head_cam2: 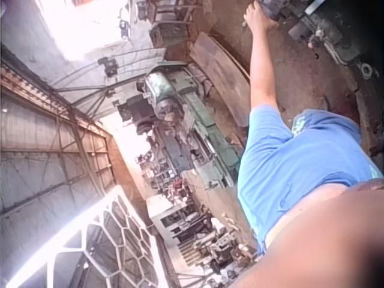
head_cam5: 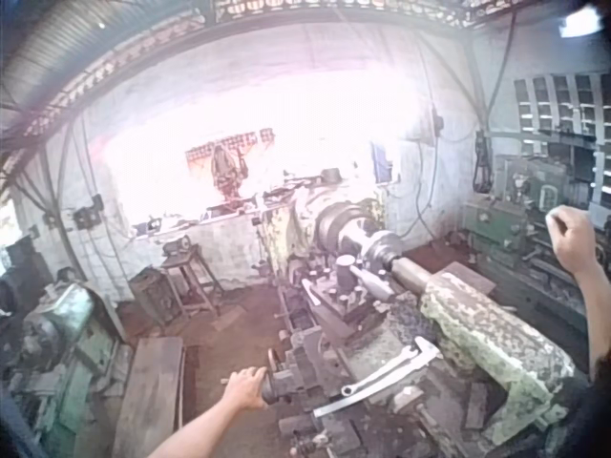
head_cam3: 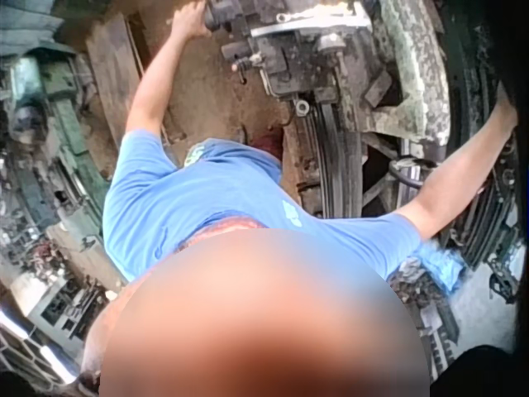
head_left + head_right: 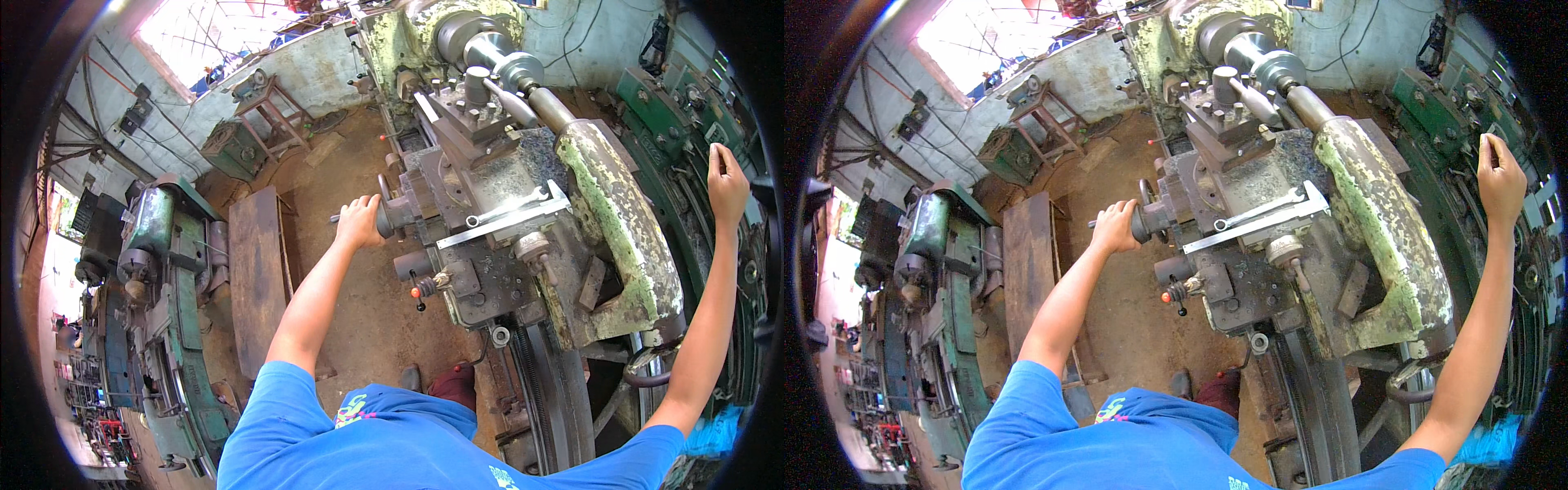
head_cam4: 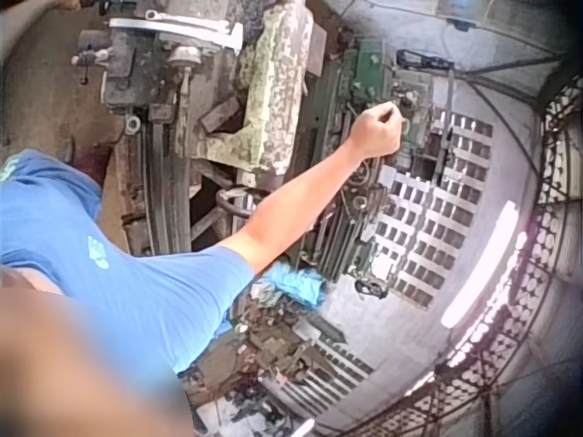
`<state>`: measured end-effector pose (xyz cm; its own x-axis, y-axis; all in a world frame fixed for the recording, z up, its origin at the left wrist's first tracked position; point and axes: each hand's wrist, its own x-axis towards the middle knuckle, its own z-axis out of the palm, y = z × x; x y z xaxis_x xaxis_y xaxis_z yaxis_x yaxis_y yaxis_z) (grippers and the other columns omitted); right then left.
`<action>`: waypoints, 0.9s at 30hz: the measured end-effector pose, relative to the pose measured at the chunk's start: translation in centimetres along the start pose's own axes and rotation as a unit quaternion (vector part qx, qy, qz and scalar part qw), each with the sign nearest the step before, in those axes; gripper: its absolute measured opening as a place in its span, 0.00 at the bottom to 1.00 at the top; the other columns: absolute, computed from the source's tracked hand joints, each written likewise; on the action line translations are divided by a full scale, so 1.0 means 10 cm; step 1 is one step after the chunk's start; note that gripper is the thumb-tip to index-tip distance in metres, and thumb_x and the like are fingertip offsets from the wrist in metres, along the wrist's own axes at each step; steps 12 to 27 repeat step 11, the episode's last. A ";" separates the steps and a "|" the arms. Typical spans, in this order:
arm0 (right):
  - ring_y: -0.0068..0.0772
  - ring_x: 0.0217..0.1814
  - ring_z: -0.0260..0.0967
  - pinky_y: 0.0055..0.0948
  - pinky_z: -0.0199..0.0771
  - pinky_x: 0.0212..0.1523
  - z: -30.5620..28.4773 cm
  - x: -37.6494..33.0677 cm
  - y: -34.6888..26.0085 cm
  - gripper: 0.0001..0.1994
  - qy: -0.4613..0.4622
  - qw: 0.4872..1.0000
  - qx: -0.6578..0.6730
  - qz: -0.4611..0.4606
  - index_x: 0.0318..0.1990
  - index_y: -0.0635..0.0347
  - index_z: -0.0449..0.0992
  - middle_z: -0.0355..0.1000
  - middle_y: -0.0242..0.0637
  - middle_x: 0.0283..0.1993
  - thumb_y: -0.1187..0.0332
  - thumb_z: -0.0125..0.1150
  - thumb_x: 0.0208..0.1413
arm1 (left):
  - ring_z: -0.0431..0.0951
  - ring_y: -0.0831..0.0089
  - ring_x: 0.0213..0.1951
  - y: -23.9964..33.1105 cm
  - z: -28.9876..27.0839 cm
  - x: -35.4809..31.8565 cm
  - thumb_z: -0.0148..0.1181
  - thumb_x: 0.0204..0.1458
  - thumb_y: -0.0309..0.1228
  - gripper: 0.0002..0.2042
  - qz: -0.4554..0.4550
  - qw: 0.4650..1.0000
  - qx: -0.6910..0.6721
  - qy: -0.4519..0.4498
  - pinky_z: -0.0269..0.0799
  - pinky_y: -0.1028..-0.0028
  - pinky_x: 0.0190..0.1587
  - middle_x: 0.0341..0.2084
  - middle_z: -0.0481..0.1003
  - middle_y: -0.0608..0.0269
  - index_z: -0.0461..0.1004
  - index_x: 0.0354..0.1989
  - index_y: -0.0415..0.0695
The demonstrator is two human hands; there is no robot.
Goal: The person operates a metal lathe by turning handwheels and levers to position the tool and carriage. They repeatedly adjust controls and observe the rotating workpiece, maintaining the machining process throughout the clip.
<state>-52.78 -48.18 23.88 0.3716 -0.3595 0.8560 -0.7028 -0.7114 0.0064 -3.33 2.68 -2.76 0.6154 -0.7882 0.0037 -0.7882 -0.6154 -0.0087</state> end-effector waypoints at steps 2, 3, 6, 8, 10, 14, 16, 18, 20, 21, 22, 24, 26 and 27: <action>0.39 0.40 0.83 0.34 0.79 0.42 -0.01 0.00 -0.01 0.11 0.002 1.000 0.005 -0.005 0.48 0.55 0.84 0.83 0.42 0.43 0.60 0.62 0.68 | 0.70 0.53 0.65 0.02 0.00 -0.01 0.83 0.24 0.42 0.56 -0.006 1.000 0.006 0.003 0.68 0.53 0.63 0.63 0.71 0.52 0.63 0.70 0.45; 0.39 0.40 0.83 0.34 0.79 0.42 -0.01 0.00 -0.02 0.11 0.006 1.000 0.004 -0.008 0.48 0.55 0.84 0.83 0.42 0.43 0.60 0.62 0.68 | 0.70 0.53 0.65 0.03 0.00 -0.02 0.83 0.24 0.42 0.56 -0.006 1.000 0.005 0.007 0.67 0.53 0.63 0.63 0.70 0.52 0.63 0.70 0.45; 0.39 0.41 0.83 0.35 0.79 0.42 -0.04 0.01 -0.06 0.11 0.013 1.000 0.001 -0.013 0.48 0.55 0.84 0.83 0.43 0.43 0.60 0.62 0.68 | 0.70 0.54 0.65 0.04 0.02 -0.04 0.83 0.24 0.43 0.56 -0.011 1.000 0.010 0.011 0.67 0.54 0.63 0.64 0.70 0.52 0.63 0.71 0.45; 0.40 0.41 0.83 0.35 0.80 0.42 -0.06 0.01 -0.09 0.12 0.012 1.000 -0.003 -0.011 0.48 0.56 0.84 0.83 0.43 0.43 0.60 0.62 0.68 | 0.70 0.54 0.66 0.05 0.05 -0.04 0.84 0.24 0.43 0.57 -0.014 1.000 0.016 0.018 0.67 0.54 0.63 0.64 0.69 0.52 0.63 0.71 0.46; 0.39 0.43 0.83 0.33 0.79 0.44 -0.09 0.02 -0.12 0.12 -0.014 1.000 -0.023 0.014 0.50 0.56 0.83 0.83 0.42 0.45 0.60 0.62 0.68 | 0.70 0.53 0.66 0.05 0.09 -0.05 0.84 0.25 0.44 0.57 -0.015 0.999 0.030 0.027 0.67 0.54 0.64 0.65 0.69 0.53 0.62 0.71 0.46; 0.39 0.44 0.83 0.33 0.79 0.44 -0.11 0.02 -0.14 0.13 -0.027 0.999 -0.033 0.027 0.51 0.56 0.83 0.83 0.41 0.46 0.60 0.61 0.69 | 0.70 0.53 0.66 0.05 0.11 -0.06 0.85 0.25 0.44 0.57 -0.015 0.999 0.040 0.030 0.66 0.53 0.64 0.65 0.69 0.53 0.62 0.72 0.46; 0.39 0.44 0.83 0.33 0.79 0.44 -0.11 0.02 -0.14 0.13 -0.027 0.999 -0.033 0.027 0.51 0.56 0.83 0.83 0.41 0.46 0.60 0.61 0.69 | 0.70 0.53 0.66 0.05 0.11 -0.06 0.85 0.25 0.44 0.57 -0.015 0.999 0.040 0.030 0.66 0.53 0.64 0.65 0.69 0.53 0.62 0.72 0.46; 0.39 0.44 0.83 0.33 0.79 0.44 -0.11 0.02 -0.14 0.13 -0.027 0.999 -0.033 0.027 0.51 0.56 0.83 0.83 0.41 0.46 0.60 0.61 0.69 | 0.70 0.53 0.66 0.05 0.11 -0.06 0.85 0.25 0.44 0.57 -0.015 0.999 0.040 0.030 0.66 0.53 0.64 0.65 0.69 0.53 0.62 0.72 0.46; 0.39 0.44 0.83 0.33 0.79 0.44 -0.11 0.02 -0.14 0.13 -0.027 0.999 -0.033 0.027 0.51 0.56 0.83 0.83 0.41 0.46 0.60 0.61 0.69 | 0.70 0.53 0.66 0.05 0.11 -0.06 0.85 0.25 0.44 0.57 -0.015 0.999 0.040 0.030 0.66 0.53 0.64 0.65 0.69 0.53 0.62 0.72 0.46; 0.39 0.44 0.83 0.33 0.79 0.44 -0.11 0.02 -0.14 0.13 -0.027 0.999 -0.033 0.027 0.51 0.56 0.83 0.83 0.41 0.46 0.60 0.61 0.69 | 0.70 0.53 0.66 0.05 0.11 -0.06 0.85 0.25 0.44 0.57 -0.015 0.999 0.040 0.030 0.66 0.53 0.64 0.65 0.69 0.53 0.62 0.72 0.46; 0.39 0.44 0.83 0.33 0.79 0.44 -0.11 0.02 -0.14 0.13 -0.027 0.999 -0.033 0.027 0.51 0.56 0.83 0.83 0.41 0.46 0.60 0.61 0.69 | 0.70 0.53 0.66 0.05 0.11 -0.06 0.85 0.25 0.44 0.57 -0.015 0.999 0.040 0.030 0.66 0.53 0.64 0.65 0.69 0.53 0.62 0.72 0.46; 0.39 0.44 0.83 0.33 0.79 0.44 -0.11 0.02 -0.14 0.13 -0.027 0.999 -0.033 0.027 0.51 0.56 0.83 0.83 0.41 0.46 0.60 0.61 0.69 | 0.70 0.53 0.66 0.05 0.11 -0.06 0.85 0.25 0.44 0.57 -0.015 0.999 0.040 0.030 0.66 0.53 0.64 0.65 0.69 0.53 0.62 0.72 0.46; 0.39 0.44 0.83 0.33 0.79 0.44 -0.11 0.02 -0.14 0.13 -0.027 0.999 -0.033 0.027 0.51 0.56 0.83 0.83 0.41 0.46 0.60 0.61 0.69 | 0.70 0.53 0.66 0.05 0.11 -0.06 0.85 0.25 0.44 0.57 -0.015 0.999 0.040 0.030 0.66 0.53 0.64 0.65 0.69 0.53 0.62 0.72 0.46; 0.39 0.44 0.83 0.33 0.79 0.44 -0.11 0.02 -0.14 0.13 -0.027 0.999 -0.033 0.027 0.51 0.56 0.83 0.83 0.41 0.46 0.60 0.61 0.69 | 0.70 0.53 0.66 0.05 0.11 -0.06 0.85 0.25 0.44 0.57 -0.015 0.999 0.040 0.030 0.66 0.53 0.64 0.65 0.69 0.53 0.62 0.72 0.46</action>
